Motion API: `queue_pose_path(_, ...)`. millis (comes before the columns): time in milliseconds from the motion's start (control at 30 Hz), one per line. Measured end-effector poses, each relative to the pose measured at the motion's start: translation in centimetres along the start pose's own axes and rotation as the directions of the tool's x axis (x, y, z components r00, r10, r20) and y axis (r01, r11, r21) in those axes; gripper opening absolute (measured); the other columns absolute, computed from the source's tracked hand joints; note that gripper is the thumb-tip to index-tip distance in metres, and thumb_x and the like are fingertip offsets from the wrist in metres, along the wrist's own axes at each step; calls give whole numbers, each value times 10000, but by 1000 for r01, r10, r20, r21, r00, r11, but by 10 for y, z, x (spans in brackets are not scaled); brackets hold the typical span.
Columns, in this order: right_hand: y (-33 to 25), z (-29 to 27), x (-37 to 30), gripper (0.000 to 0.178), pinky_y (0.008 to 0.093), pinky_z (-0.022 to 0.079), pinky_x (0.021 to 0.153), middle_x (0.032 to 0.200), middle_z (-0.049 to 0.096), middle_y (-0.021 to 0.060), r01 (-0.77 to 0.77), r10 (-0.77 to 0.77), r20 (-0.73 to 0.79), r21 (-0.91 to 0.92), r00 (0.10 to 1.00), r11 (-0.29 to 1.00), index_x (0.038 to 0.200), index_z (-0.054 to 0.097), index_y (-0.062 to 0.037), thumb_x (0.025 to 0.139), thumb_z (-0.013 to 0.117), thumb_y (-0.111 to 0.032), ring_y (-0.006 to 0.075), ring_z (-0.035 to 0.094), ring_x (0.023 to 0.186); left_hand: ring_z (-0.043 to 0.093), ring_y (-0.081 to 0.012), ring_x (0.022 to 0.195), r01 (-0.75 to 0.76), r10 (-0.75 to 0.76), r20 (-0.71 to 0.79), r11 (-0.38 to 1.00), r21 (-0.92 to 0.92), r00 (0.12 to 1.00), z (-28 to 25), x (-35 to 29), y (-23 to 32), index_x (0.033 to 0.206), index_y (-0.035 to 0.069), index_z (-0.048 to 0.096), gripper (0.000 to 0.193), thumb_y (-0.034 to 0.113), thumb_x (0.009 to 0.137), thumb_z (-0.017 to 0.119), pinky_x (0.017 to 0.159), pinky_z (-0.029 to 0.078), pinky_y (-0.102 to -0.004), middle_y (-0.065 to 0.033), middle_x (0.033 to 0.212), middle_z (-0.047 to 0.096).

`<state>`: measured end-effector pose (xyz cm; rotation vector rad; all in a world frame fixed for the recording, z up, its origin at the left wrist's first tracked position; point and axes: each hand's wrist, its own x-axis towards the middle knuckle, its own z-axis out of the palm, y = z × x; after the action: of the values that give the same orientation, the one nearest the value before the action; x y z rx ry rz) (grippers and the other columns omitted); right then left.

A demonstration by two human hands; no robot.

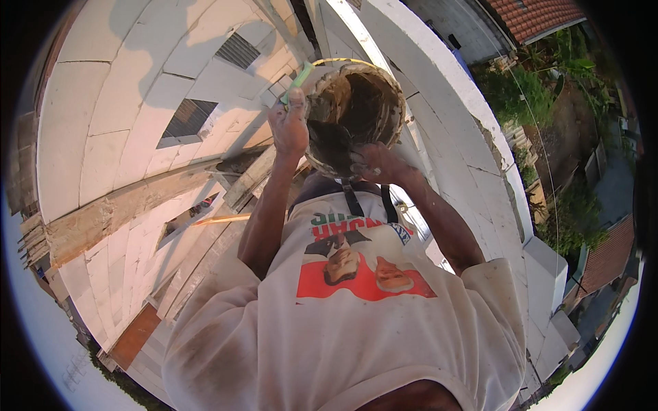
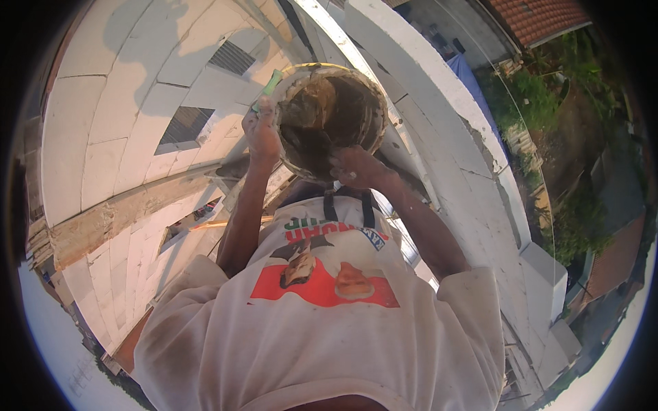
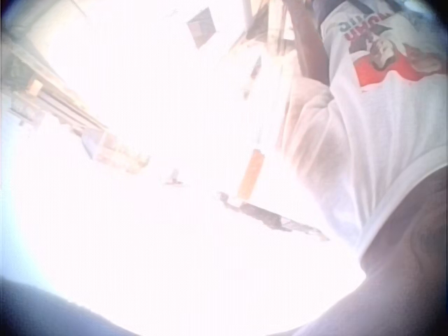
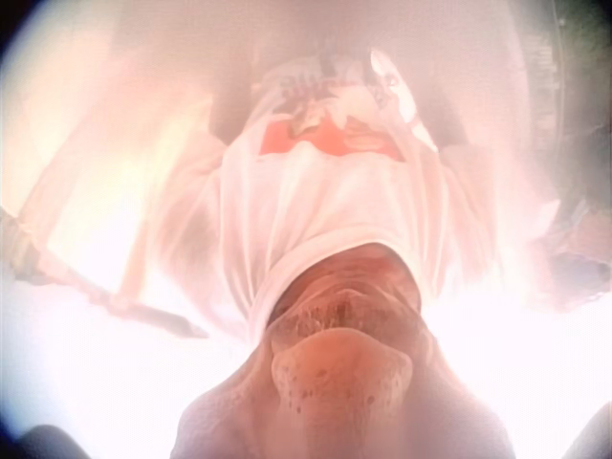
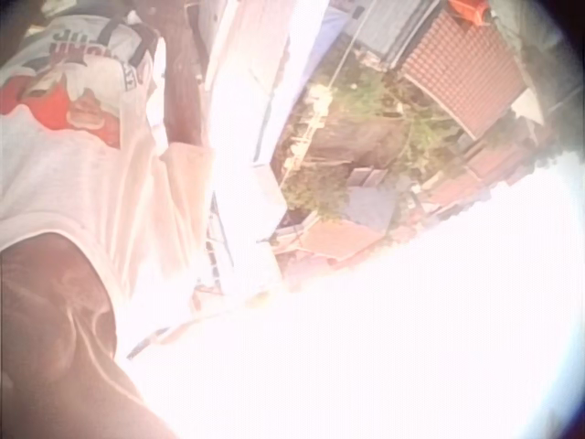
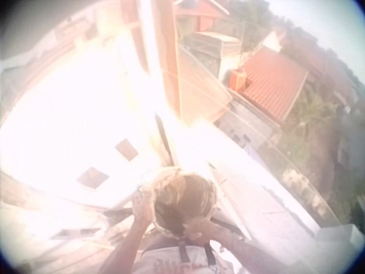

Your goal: The person scoops mortar from a bucket using a trowel and applies it to the top of a wall. They measure the wall with a tape measure, pick up a white block, and place it onto the mortar. The person uses a hammer to tap the block into position and continues to apply mortar and lay additional blocks.

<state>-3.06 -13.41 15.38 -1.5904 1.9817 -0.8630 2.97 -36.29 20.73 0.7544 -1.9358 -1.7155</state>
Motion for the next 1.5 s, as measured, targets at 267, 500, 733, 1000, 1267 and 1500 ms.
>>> queue_pose_path(267, -15, 5, -46, 302, 287, 427, 530, 638, 562, -3, -464, 604, 109, 750, 790, 472, 889, 671, -18, 921, 726, -313, 82, 531, 565, 399, -22, 620, 281, -354, -225, 912, -299, 908, 2, 14, -40, 933, 114, 637, 390, 485, 1043, 590, 541, 316, -211, 80, 766, 491)
queue_pose_path(500, -38, -10, -110, 272, 275, 385, 475, 655, 525, -8, -83, 869, -225, 954, 440, 289, 1034, 637, 8, 952, 602, -249, 80, 465, 495, 605, -269, 1174, 463, -560, -219, 805, -371, 799, -19, 9, -49, 1452, -68, 455, 591, 382, 1069, 478, 995, 508, -394, -159, 1331, 574)
queue_pose_path(733, 20, -3, -122, 390, 449, 549, 673, 1005, 645, 199, -757, 486, -874, 319, -2, 571, 1259, 586, 2, 924, 642, -190, 370, 687, 821, 613, -301, 1162, 501, -566, -226, 816, -288, 793, -39, 14, -65, 1435, -86, 443, 671, 487, 1087, 423, 991, 539, -434, -194, 1322, 571)
queue_pose_path(1000, 5, -4, -64, 432, 495, 597, 759, 1172, 605, 181, -887, 745, -641, 217, 186, 408, 1333, 483, -29, 920, 586, -106, 409, 693, 969, 620, -303, 1169, 499, -557, -123, 806, -317, 821, -47, 29, -73, 1424, -85, 438, 684, 510, 1087, 424, 998, 542, -436, -197, 1320, 574)
queue_pose_path(1267, 32, -14, -36, 410, 511, 590, 730, 1126, 600, 207, -896, 673, -718, 164, 177, 412, 1309, 507, -6, 934, 625, -122, 442, 681, 894, 629, -293, 1155, 461, -530, -162, 825, -325, 833, -22, 41, -60, 1455, -81, 439, 617, 407, 1080, 476, 1006, 525, -397, -172, 1339, 579)
queue_pose_path(1500, -29, -10, -48, 400, 501, 599, 730, 1116, 632, 175, -667, 565, -589, 58, 578, 743, 1288, 541, -36, 922, 638, -163, 414, 695, 924, 633, -203, 1067, 419, -458, -118, 872, -253, 881, -27, 52, -79, 1342, -16, 563, 559, 473, 1081, 493, 934, 526, -363, -88, 1211, 645)
